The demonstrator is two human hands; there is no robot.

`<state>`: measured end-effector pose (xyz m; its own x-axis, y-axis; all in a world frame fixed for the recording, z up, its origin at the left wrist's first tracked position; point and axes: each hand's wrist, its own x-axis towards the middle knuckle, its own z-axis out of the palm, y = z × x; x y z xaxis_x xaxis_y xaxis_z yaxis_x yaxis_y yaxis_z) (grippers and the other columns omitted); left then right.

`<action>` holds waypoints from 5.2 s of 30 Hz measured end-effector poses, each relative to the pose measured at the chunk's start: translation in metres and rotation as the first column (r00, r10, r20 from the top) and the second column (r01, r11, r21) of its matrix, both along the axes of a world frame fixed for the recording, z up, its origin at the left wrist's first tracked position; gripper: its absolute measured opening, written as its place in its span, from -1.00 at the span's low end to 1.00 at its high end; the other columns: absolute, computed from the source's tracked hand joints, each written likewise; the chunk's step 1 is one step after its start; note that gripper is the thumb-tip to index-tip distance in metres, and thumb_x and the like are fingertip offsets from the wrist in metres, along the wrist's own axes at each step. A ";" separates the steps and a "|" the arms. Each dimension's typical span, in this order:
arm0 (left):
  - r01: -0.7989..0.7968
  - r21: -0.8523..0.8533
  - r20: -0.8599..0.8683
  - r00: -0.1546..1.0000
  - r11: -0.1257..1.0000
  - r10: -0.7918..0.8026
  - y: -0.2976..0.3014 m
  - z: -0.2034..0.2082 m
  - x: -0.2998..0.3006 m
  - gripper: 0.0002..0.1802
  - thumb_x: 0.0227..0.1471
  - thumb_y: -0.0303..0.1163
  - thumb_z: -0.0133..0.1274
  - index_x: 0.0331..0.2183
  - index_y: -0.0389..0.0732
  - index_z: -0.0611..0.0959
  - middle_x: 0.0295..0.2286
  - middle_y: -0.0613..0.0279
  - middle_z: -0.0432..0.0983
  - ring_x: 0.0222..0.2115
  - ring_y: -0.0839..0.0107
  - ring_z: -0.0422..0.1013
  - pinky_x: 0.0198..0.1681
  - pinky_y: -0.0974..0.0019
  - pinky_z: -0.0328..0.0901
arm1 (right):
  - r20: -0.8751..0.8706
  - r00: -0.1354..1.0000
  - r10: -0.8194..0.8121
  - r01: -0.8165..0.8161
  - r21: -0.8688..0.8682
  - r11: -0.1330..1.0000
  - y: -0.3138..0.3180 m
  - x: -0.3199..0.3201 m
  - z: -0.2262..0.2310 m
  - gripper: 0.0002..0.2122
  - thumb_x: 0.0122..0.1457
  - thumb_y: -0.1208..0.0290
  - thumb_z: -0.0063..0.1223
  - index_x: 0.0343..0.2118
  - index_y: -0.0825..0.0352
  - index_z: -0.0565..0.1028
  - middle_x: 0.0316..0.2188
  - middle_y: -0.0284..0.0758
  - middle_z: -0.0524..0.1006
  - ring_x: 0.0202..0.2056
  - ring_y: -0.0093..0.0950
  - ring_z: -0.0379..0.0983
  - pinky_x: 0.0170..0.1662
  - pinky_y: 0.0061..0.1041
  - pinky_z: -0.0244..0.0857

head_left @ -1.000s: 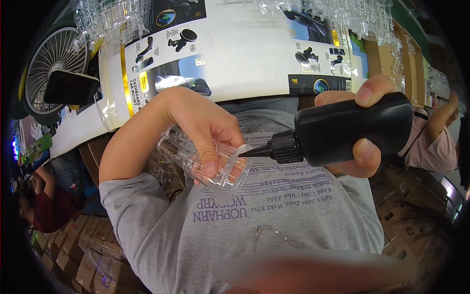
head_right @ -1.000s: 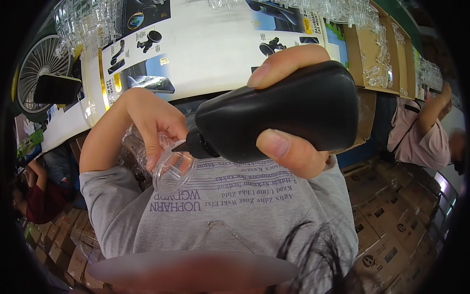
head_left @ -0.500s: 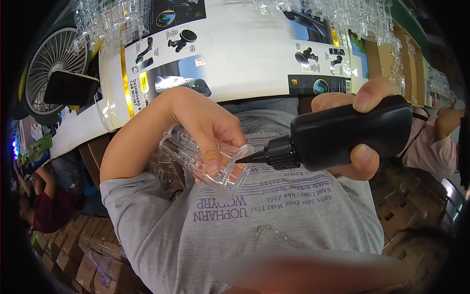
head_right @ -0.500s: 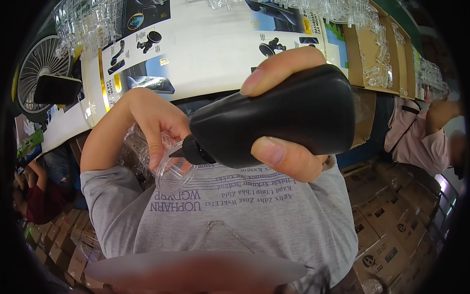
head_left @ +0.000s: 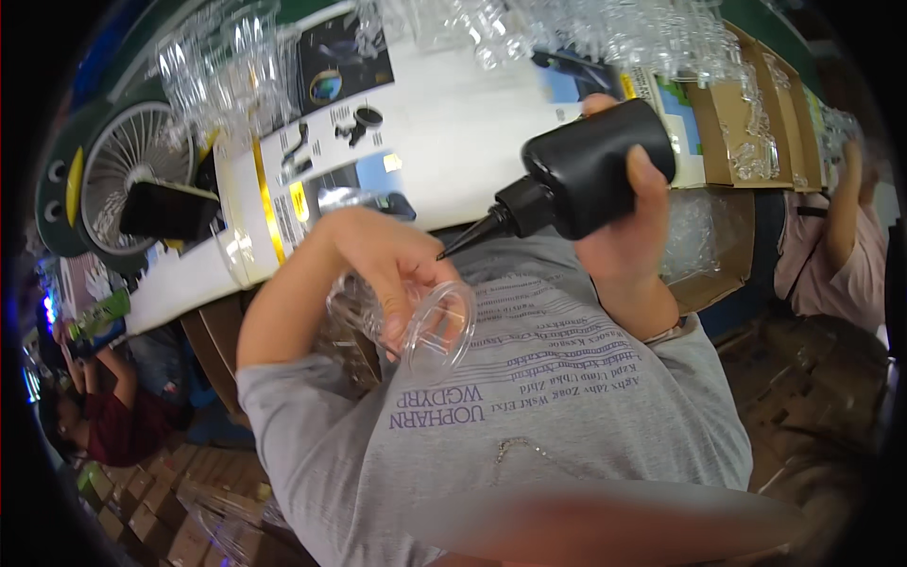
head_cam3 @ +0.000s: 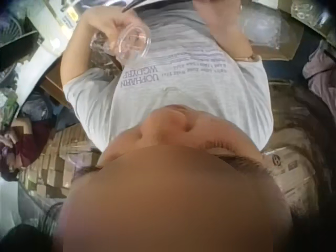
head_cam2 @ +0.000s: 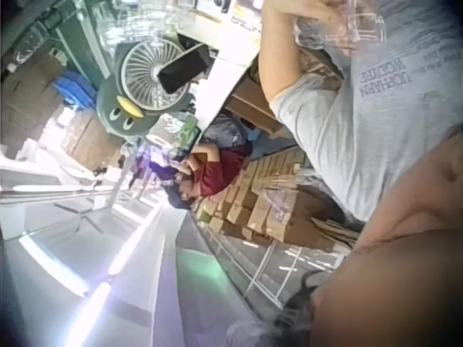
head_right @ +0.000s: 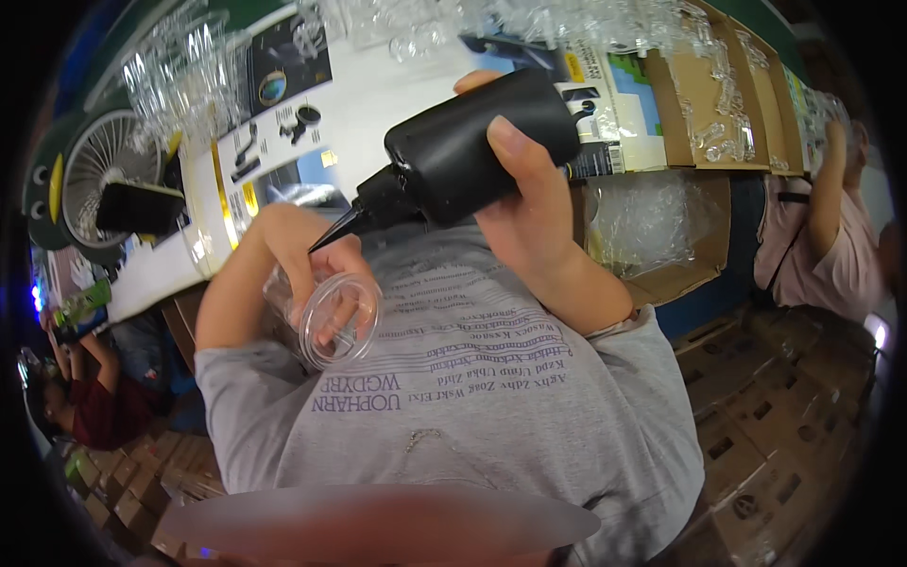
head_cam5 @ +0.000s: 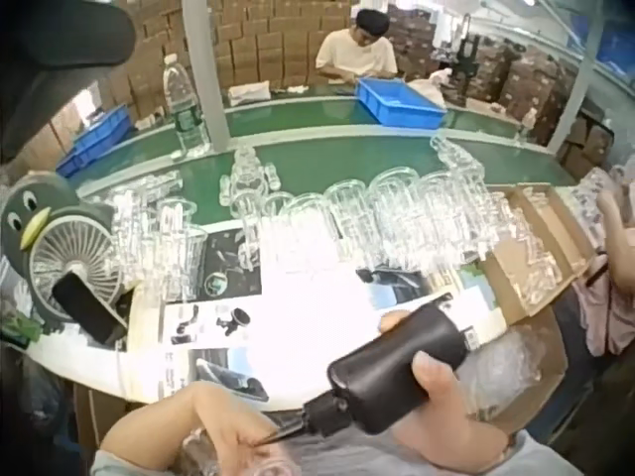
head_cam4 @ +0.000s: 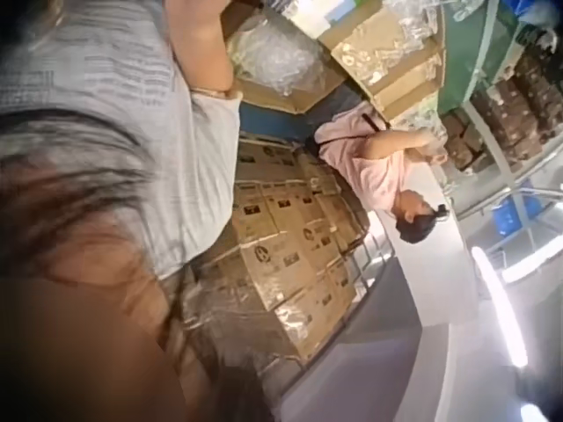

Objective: Applying a liquid lubricant from a squeeze bottle into plastic components at a factory workstation.

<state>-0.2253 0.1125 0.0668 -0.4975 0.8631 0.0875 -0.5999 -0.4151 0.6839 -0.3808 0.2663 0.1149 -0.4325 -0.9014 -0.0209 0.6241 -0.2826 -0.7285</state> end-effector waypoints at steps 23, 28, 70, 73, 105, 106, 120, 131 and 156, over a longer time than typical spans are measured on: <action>-0.232 0.515 -0.379 0.802 0.825 0.462 -0.034 -0.087 0.006 -0.31 -0.14 -0.14 0.16 -0.16 -0.53 0.35 -0.48 -0.21 0.47 -0.53 0.15 0.47 -0.54 0.28 0.40 | -0.007 0.858 -0.514 0.511 -0.093 0.854 0.056 -0.092 -0.033 -0.57 0.14 0.41 -0.12 0.06 0.42 0.14 -0.01 -0.15 0.28 -0.12 -0.47 0.31 -0.09 -0.47 0.22; -0.269 0.493 -0.383 0.787 0.827 0.484 -0.032 -0.069 0.005 -0.33 -0.13 -0.13 0.14 -0.17 -0.53 0.35 -0.50 -0.22 0.47 -0.55 0.13 0.46 -0.55 0.27 0.40 | -0.733 0.392 -0.556 0.825 0.012 0.566 0.069 -0.143 -0.081 -0.60 -0.05 0.59 0.13 -0.13 0.45 0.26 -0.25 -0.26 0.45 -0.23 -0.49 0.42 -0.14 -0.58 0.29; -0.284 -0.057 -0.858 0.505 -0.957 -0.099 -0.321 0.065 -0.143 -0.61 -0.14 -0.19 0.02 -0.28 -0.24 0.55 -0.32 0.02 0.52 -0.27 0.13 0.44 -0.21 0.27 0.30 | -0.932 0.348 -0.098 0.220 -0.021 0.975 0.004 -0.041 -0.077 -0.54 -0.27 0.36 0.26 -0.24 0.36 0.39 -0.32 -0.24 0.45 -0.29 -0.37 0.40 -0.23 -0.45 0.28; 0.073 -0.223 -0.769 0.600 -0.972 0.221 -0.363 0.027 -0.140 -0.40 -0.17 -0.11 0.05 -0.08 -0.19 0.40 -0.17 -0.04 0.42 -0.13 0.06 0.35 -0.09 0.15 0.24 | -0.999 0.006 -0.048 0.257 -0.044 0.965 -0.001 -0.037 -0.080 -0.67 -0.27 0.29 0.23 -0.37 0.25 0.50 -0.28 -0.32 0.43 -0.39 -0.39 0.39 -0.33 -0.42 0.27; -0.824 0.563 -0.079 -0.128 -0.062 0.989 -0.069 0.171 -0.047 -0.25 -0.09 0.06 -0.10 0.02 -0.27 0.21 -0.35 0.10 0.34 -0.31 0.22 0.28 -0.14 0.08 0.15 | -0.559 0.642 0.525 -0.566 0.117 0.816 0.012 -0.009 -0.021 -0.69 0.03 0.30 0.05 -0.22 0.40 0.37 -0.41 -0.33 0.46 -0.35 -0.56 0.38 -0.25 -0.57 0.24; -0.824 0.563 -0.070 -0.125 -0.064 0.990 -0.064 0.168 -0.041 -0.25 -0.09 0.06 -0.10 0.02 -0.27 0.21 -0.35 0.10 0.34 -0.31 0.22 0.28 -0.14 0.08 0.15 | -0.513 0.631 0.582 -0.620 0.117 0.775 0.012 -0.008 -0.017 -0.70 0.04 0.33 0.04 -0.23 0.43 0.36 -0.37 -0.29 0.44 -0.31 -0.53 0.36 -0.19 -0.54 0.22; -0.766 0.630 -0.179 0.018 0.128 0.984 -0.040 0.154 -0.032 -0.14 -0.09 0.10 -0.11 0.11 -0.24 0.07 -0.29 0.09 0.32 -0.24 0.22 0.23 -0.13 0.02 0.11 | -0.564 0.557 0.610 -0.659 0.147 0.737 0.021 0.007 0.000 -0.70 0.03 0.30 0.05 -0.25 0.40 0.37 -0.42 -0.32 0.47 -0.35 -0.55 0.39 -0.25 -0.56 0.24; -0.744 0.641 -0.200 0.073 0.187 0.977 -0.045 0.143 -0.034 -0.10 -0.10 0.14 -0.10 0.11 -0.24 0.04 -0.27 0.11 0.30 -0.22 0.23 0.21 -0.11 0.01 0.11 | -0.661 0.489 0.569 -0.630 0.183 0.755 0.017 0.006 0.003 -0.71 0.00 0.29 0.05 -0.28 0.39 0.41 -0.43 -0.33 0.47 -0.36 -0.49 0.40 -0.23 -0.53 0.23; -0.839 0.522 -0.493 -0.443 -0.153 0.749 0.027 0.141 0.005 -0.19 -0.13 0.04 0.10 0.00 -0.20 0.12 -0.43 0.11 0.36 -0.43 0.22 0.35 -0.30 0.13 0.22 | -0.931 0.360 0.063 -0.100 0.029 0.995 0.004 0.028 -0.015 -0.54 -0.28 0.44 0.18 -0.20 0.24 0.33 -0.62 -0.39 0.42 -0.57 -0.40 0.39 -0.46 -0.44 0.25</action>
<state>-0.2199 0.1392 0.2080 -0.4765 -0.4480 0.7564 0.8298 0.0550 0.5553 -0.3523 0.2707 0.0994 -0.0847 -0.9255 0.3691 -0.4228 -0.3020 -0.8544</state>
